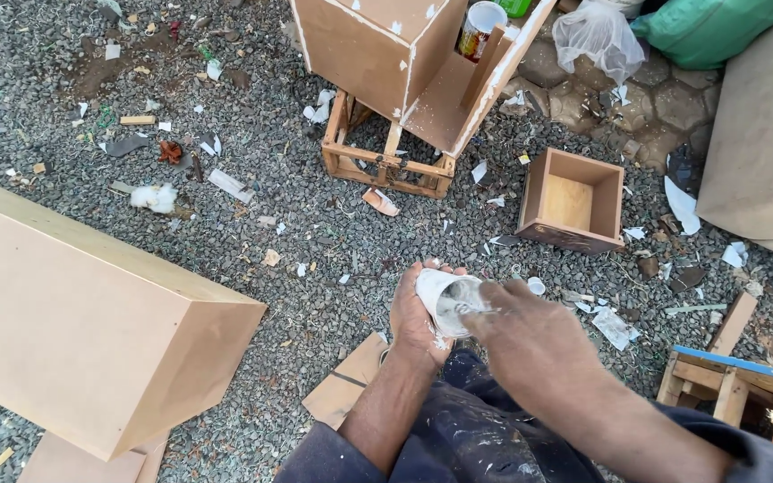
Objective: Applying white filler to the joints of a wooden furniture piece using a small applicator
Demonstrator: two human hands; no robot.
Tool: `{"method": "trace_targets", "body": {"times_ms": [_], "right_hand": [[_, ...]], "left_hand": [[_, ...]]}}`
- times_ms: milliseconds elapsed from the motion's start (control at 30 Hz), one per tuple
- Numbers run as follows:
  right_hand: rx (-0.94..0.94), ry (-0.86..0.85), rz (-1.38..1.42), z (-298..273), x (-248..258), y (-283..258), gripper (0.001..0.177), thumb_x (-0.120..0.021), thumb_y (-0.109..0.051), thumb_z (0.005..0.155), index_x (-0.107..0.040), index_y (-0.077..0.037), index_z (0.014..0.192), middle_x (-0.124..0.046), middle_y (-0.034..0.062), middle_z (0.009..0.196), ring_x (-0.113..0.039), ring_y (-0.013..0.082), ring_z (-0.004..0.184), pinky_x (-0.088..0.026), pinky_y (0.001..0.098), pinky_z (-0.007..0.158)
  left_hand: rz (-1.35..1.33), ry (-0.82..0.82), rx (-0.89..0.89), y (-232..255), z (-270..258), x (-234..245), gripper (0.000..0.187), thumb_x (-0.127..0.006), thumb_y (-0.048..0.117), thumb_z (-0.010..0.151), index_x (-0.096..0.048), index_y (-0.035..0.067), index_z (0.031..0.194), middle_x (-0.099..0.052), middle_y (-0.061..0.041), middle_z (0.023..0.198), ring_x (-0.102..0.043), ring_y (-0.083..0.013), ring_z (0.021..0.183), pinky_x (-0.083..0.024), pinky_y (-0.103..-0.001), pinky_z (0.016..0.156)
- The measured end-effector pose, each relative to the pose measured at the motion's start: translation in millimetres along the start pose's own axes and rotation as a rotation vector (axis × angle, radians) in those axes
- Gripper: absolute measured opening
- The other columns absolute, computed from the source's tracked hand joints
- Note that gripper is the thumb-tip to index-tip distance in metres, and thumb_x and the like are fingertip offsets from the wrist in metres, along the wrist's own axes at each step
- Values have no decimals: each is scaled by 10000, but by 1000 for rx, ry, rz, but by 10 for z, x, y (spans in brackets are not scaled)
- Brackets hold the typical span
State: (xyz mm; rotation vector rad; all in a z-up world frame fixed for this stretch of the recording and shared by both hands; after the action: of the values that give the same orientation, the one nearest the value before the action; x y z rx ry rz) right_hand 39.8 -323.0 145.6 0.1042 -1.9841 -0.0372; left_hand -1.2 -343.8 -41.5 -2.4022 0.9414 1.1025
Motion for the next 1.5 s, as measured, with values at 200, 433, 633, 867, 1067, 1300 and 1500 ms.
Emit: {"method": "trace_targets", "body": {"times_ms": [200,433,633,867,1067,1300,1500], "right_hand": [[-44,3,-165,34,-39,61,259,-644,-176,882,-690,-287,1112,-548,58,1173,-549,299,1019,-596,428,636],[-137,-67,-123,227,-509,119,207,-660,-167,880,-703,-234,1071,-562,69,1190,-600,288,991,-604,414,516],[-116,-383,141,92,-140,247,429,-410,-58,967,-635,-341,1197,-706,-35,1100,-699,161,964,-598,367,868],[-65,-32,3,200,-161,56,385,-650,-123,880,-638,-280,1231,-545,52,1274,-605,267,1060,-660,432,660],[-10,-234,105,170,-115,270,538,-487,-125,949,-498,-308,1455,-378,135,1568,-432,327,1414,-517,481,1093],[-79,367,661,155,578,457,604,-673,-200,896,-536,-161,1483,-583,110,1316,-605,270,1184,-469,472,1045],[-364,390,594,97,389,517,432,-631,-444,987,-603,-104,722,-559,53,680,-550,281,651,-371,436,616]], "left_hand": [[-46,-23,36,-72,38,-50,178,-600,288,971,-627,133,888,-647,-105,793,-660,-309,824,-551,-477,798],[125,238,-186,108,-31,132,191,-602,237,994,-662,70,923,-719,-246,851,-696,-354,727,-569,-448,642],[110,150,-130,141,-245,-15,192,-594,241,1020,-639,72,941,-673,-175,802,-708,-343,768,-594,-483,696],[174,280,-151,205,-309,-95,215,-627,265,1030,-720,74,1000,-737,-153,875,-683,-247,700,-540,-362,560],[230,333,-78,239,-252,172,207,-672,294,989,-738,98,980,-742,-128,799,-694,-272,654,-547,-402,551],[76,204,-11,128,69,367,379,-544,399,1020,-712,62,980,-737,-145,859,-697,-286,748,-563,-417,665],[36,83,5,247,22,229,501,-540,485,981,-746,31,1027,-749,-140,899,-709,-285,812,-574,-408,714]]}}
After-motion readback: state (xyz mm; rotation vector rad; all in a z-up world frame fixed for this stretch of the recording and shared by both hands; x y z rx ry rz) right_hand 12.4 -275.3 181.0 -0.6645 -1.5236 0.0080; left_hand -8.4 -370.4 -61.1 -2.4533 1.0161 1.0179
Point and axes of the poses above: each hand's wrist, its own z-axis towards the middle knuckle, its own x-axis out of the back of the hand, y = z × x, the point moved 10 cm from there along z, towards the middle knuckle
